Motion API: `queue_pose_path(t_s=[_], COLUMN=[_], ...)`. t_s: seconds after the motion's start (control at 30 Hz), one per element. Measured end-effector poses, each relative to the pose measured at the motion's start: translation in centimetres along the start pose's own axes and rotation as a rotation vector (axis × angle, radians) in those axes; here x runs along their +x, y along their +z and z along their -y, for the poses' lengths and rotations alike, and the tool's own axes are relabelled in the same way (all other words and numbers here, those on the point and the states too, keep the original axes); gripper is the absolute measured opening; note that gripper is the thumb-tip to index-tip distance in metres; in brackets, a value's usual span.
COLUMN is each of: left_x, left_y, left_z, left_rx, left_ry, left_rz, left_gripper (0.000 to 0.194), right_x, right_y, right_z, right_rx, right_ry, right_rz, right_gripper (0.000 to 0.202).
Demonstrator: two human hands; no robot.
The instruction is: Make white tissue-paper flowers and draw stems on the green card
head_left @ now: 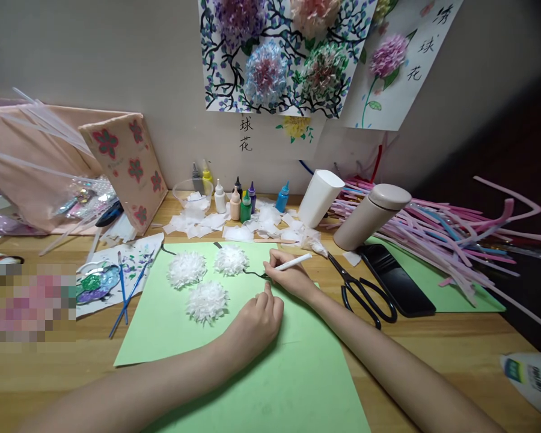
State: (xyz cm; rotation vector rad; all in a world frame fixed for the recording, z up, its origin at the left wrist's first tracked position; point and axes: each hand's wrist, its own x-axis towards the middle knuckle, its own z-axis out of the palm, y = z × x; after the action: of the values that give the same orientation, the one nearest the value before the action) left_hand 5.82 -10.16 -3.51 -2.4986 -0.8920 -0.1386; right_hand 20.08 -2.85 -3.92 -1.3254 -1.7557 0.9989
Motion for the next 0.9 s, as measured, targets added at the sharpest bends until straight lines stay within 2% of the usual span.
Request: queue_pose_path(t_s=[0.13, 0.37, 0.67, 0.9], left_x=[-0.02, -0.03, 0.03, 0.08], left_y=[0.20, 0.33, 0.33, 0.11], left_z=[-0.05, -0.16, -0.06, 0.04], left_rx=[0.005, -0.018, 0.024, -0.021], left_ry=[-0.012, -0.021, -0.021, -0.023], left_rz=[-0.007, -0.002, -0.032, 0.013], left_gripper=[0.014, 0.014, 0.014, 0.015], right_x=[-0.02, -0.17, -0.06, -0.11], right_y=[0.01, -0.02, 0.07, -0.03], right_z=[0.13, 0.42, 0.08, 0.13], right_rx=[-0.008, 0.039, 0.017, -0.007], right_ry=[-0.010, 0.011, -0.001, -0.005], right_rz=[-0.033, 0.018, 0.016, -0.008], right_gripper=[0.024, 0.026, 0.023, 0.021])
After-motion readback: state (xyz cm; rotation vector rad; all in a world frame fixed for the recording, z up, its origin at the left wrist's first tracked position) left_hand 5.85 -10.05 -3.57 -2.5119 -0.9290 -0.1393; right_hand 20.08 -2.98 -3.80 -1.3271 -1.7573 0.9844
